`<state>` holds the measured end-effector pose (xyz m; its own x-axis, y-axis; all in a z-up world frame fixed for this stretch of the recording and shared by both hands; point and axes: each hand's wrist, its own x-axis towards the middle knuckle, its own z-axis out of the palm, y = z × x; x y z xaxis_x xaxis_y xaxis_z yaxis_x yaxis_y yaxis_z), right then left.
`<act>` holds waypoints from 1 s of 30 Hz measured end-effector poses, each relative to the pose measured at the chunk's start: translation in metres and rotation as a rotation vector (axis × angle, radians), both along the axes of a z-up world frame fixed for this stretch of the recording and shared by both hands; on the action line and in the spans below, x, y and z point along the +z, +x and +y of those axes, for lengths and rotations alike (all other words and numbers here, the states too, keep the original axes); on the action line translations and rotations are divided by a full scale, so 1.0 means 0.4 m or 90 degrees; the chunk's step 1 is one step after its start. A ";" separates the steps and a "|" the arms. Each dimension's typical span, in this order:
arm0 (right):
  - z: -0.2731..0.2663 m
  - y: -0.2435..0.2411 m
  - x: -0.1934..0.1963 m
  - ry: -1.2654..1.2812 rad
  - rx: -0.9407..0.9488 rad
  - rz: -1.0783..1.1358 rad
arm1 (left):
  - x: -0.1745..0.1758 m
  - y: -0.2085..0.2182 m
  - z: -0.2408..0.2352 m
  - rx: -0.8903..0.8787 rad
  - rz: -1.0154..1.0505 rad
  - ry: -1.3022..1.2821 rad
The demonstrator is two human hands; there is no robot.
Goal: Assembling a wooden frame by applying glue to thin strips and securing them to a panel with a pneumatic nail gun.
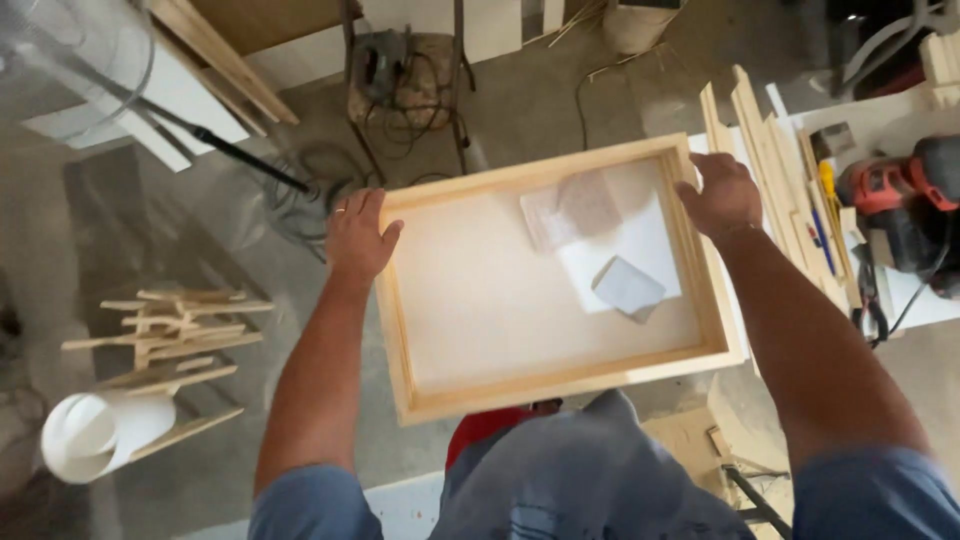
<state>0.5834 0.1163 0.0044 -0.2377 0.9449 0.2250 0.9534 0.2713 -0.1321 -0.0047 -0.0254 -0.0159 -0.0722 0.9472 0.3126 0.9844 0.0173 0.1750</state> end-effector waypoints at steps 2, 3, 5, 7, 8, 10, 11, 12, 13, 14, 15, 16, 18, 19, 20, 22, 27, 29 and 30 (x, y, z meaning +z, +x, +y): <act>0.072 -0.046 0.031 0.004 0.022 -0.049 | -0.019 -0.027 0.061 -0.048 0.027 -0.032; 0.107 -0.071 0.056 -0.087 0.011 -0.119 | -0.030 -0.038 0.086 -0.065 0.031 -0.073; 0.163 -0.080 0.042 -0.190 0.000 -0.190 | -0.044 -0.053 0.104 -0.084 0.032 -0.125; 0.233 -0.057 -0.025 -0.114 0.104 -0.337 | -0.048 -0.072 0.127 -0.110 0.037 -0.159; 0.250 -0.053 -0.037 -0.116 0.104 -0.338 | -0.050 -0.078 0.136 -0.110 0.036 -0.161; 0.280 -0.046 -0.058 -0.168 0.147 -0.395 | -0.054 -0.089 0.146 -0.093 -0.020 -0.261; 0.296 -0.050 -0.051 -0.171 0.149 -0.396 | -0.039 -0.091 0.154 -0.092 -0.022 -0.264; 0.305 -0.052 -0.047 -0.217 0.142 -0.389 | -0.026 -0.092 0.153 -0.097 -0.055 -0.291; 0.313 -0.054 -0.042 -0.263 0.135 -0.381 | -0.013 -0.092 0.152 -0.101 -0.089 -0.317; 0.302 -0.092 0.015 -0.269 0.138 -0.383 | 0.003 -0.089 0.151 -0.100 -0.092 -0.323; 0.291 -0.130 0.072 -0.363 0.121 -0.362 | 0.021 -0.085 0.149 -0.102 -0.096 -0.339; 0.288 -0.170 0.133 -0.451 0.101 -0.339 | 0.040 -0.083 0.155 -0.103 -0.099 -0.351; 0.284 -0.185 0.151 -0.469 0.086 -0.341 | 0.021 -0.090 0.158 -0.111 -0.112 -0.347; 0.283 -0.191 0.160 -0.485 0.070 -0.343 | 0.013 -0.093 0.159 -0.120 -0.123 -0.341; 0.286 -0.191 0.156 -0.487 0.072 -0.345 | 0.007 -0.093 0.156 -0.118 -0.125 -0.343; 0.291 -0.189 0.149 -0.501 0.052 -0.356 | -0.002 -0.092 0.150 -0.141 -0.118 -0.290; 0.286 -0.172 0.122 -0.481 0.055 -0.314 | -0.010 -0.093 0.132 -0.127 -0.114 -0.256; 0.283 -0.100 0.051 -0.467 0.037 -0.273 | -0.032 -0.098 0.113 -0.123 -0.132 -0.243; 0.277 -0.035 -0.006 -0.330 0.104 -0.169 | -0.054 -0.106 0.098 -0.113 -0.149 -0.189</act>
<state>0.5694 0.2272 0.0019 -0.3734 0.8625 -0.3416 0.9235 0.3806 -0.0484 -0.0470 0.0137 -0.0376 0.0632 0.9978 0.0183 0.9110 -0.0652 0.4073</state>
